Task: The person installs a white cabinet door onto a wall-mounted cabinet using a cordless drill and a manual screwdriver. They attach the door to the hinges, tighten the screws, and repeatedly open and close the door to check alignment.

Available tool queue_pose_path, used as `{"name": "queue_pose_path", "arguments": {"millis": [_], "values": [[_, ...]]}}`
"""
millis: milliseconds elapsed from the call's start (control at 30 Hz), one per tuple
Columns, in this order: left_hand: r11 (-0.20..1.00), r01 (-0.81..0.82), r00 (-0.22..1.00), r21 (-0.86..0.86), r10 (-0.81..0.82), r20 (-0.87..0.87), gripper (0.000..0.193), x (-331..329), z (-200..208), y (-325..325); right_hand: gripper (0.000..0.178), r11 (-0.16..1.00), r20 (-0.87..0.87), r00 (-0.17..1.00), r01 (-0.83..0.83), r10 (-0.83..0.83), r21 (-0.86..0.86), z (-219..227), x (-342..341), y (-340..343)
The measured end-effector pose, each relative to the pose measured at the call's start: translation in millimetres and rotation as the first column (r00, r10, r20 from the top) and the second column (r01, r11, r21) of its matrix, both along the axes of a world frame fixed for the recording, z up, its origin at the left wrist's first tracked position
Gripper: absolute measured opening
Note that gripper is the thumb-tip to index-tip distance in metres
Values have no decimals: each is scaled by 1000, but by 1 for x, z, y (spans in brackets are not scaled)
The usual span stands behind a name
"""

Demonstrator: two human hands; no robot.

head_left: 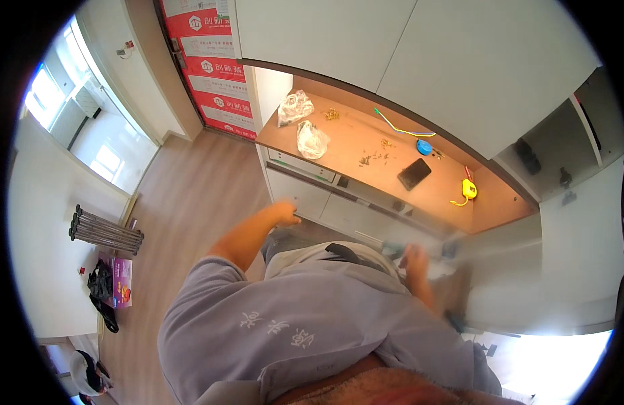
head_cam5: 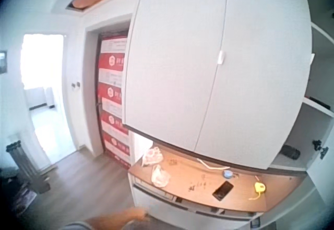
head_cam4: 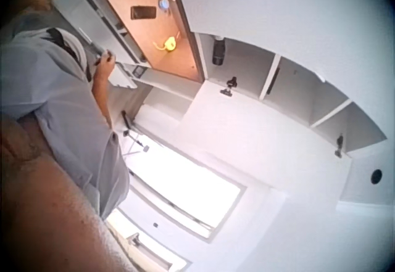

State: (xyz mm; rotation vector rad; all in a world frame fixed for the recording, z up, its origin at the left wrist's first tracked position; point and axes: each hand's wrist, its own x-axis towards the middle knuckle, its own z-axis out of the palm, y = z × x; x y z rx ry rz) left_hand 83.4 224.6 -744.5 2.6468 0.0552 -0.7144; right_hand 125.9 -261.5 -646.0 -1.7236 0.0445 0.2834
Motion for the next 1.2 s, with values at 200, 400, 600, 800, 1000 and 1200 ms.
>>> {"name": "queue_pose_path", "arguments": {"millis": [200,400,600,800,1000,1200], "values": [[901,-364,931,-236,360,-63,60,-59,-50,19,22,995,233,971,34,-54,91,25,45,-6],[352,-880,442,-317,851,-282,46,-120,-120,51,27,877,148,943,208,-297,432,97,94,-10],[483,-865,497,-138,863,-96,36,-182,-189,45,28,873,302,889,185,-345,451,148,119,-20],[480,-875,484,-66,859,-170,32,-234,-267,0,34,882,414,844,137,-342,451,224,146,-18],[347,-927,375,-143,850,-369,40,-266,-318,-27,43,843,498,700,301,-513,446,279,194,-11],[875,-483,875,-33,483,-18,31,-266,-312,-6,42,848,437,747,322,-501,421,278,196,29]]}}
